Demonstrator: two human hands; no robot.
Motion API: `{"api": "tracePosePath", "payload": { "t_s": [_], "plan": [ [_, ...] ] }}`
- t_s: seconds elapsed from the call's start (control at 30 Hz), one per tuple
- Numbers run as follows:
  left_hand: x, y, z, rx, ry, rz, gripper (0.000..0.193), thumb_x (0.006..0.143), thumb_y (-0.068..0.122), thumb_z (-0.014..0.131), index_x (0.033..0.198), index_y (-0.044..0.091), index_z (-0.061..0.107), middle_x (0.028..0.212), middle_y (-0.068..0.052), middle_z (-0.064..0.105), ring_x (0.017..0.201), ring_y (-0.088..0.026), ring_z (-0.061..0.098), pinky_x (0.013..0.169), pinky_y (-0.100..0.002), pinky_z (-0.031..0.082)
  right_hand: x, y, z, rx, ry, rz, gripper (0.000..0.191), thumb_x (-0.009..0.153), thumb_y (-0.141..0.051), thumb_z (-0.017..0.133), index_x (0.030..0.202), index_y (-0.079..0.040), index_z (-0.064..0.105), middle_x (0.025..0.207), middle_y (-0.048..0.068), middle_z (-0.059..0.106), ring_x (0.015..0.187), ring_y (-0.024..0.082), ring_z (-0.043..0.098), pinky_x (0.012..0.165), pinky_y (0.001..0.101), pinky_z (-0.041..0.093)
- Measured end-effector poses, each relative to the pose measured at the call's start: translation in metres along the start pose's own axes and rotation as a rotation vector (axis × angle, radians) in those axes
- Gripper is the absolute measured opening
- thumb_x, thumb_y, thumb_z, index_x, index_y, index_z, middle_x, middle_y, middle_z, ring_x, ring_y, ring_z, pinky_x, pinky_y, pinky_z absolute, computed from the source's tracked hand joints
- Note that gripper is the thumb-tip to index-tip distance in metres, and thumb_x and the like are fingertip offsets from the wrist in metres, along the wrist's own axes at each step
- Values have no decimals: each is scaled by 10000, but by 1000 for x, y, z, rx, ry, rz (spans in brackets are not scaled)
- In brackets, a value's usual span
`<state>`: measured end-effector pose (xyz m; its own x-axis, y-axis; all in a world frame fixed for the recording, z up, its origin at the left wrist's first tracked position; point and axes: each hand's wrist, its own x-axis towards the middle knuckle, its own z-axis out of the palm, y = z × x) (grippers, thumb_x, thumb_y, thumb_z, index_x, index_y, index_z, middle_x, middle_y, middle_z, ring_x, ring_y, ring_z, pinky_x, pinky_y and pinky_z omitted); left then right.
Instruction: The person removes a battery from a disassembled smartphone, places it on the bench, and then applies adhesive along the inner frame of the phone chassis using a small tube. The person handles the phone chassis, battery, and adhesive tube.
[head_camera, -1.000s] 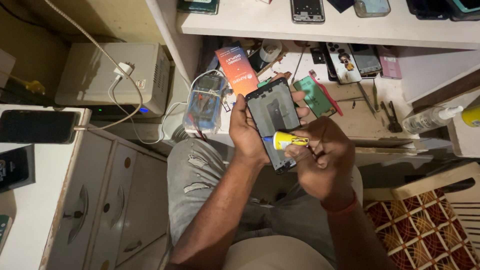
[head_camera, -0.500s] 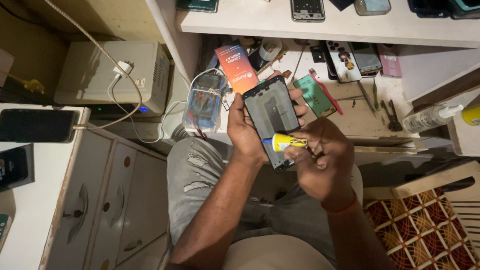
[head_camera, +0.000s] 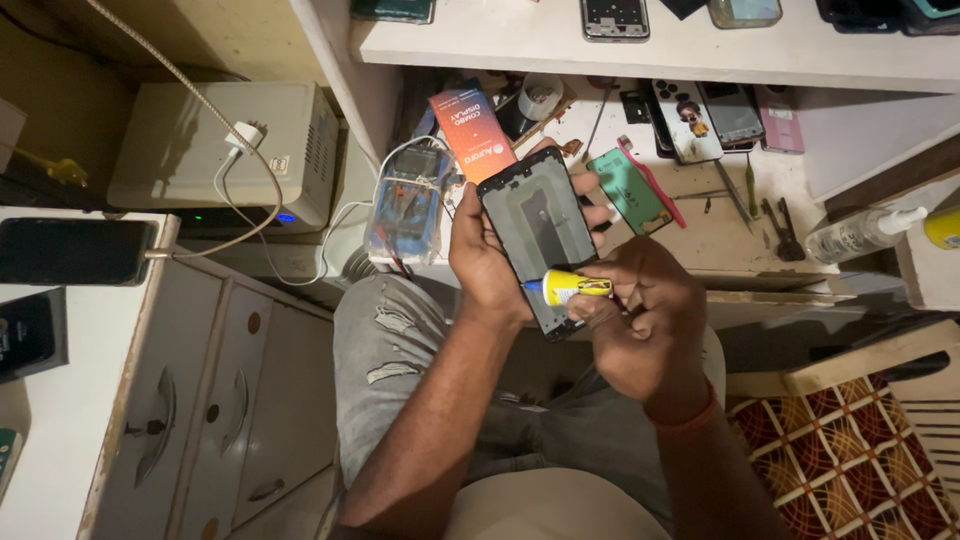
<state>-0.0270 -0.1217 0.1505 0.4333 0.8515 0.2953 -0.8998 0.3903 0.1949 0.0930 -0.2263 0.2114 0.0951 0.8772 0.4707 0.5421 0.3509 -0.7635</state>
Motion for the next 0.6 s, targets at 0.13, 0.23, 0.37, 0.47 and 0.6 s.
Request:
{"api": "tracePosePath", "payload": {
  "t_s": [0.13,0.23,0.37,0.47,0.6],
  "plan": [
    [1,2,-2,-21,-6,-12,790,1111,632,246,1619,43,387,1396,-306,619,1137,-421,702,952,-520,610,1,0,1,47,-16,34,199,841,124,755,998,38,667,865,54,630,729,56,624,631,216,546],
    [2,1,-3,-28,-28,4,802,1111,635,257,1615,27,399,1393,-317,621,1144,-421,703,950,-518,614,1,0,0,111,-37,38,202,859,131,728,1024,44,651,891,48,657,771,56,686,655,219,584],
    [2,3,-2,-26,-6,0,790,1112,621,267,1605,21,411,1402,-311,620,1143,-434,700,954,-520,615,1,0,0,96,-36,18,186,854,133,737,992,34,662,896,50,627,715,53,624,624,214,546],
    [2,4,-1,-25,8,3,785,1112,623,261,1579,14,426,1392,-309,622,1140,-446,695,948,-526,610,1,1,0,46,-20,-15,209,822,119,777,979,24,677,856,42,573,670,56,495,607,212,486],
    [3,5,3,-3,39,13,777,1109,625,243,1555,23,444,1364,-305,628,1126,-452,692,929,-533,607,0,0,0,82,-24,53,194,834,107,774,970,9,676,846,19,582,658,42,476,588,201,465]
  ]
}}
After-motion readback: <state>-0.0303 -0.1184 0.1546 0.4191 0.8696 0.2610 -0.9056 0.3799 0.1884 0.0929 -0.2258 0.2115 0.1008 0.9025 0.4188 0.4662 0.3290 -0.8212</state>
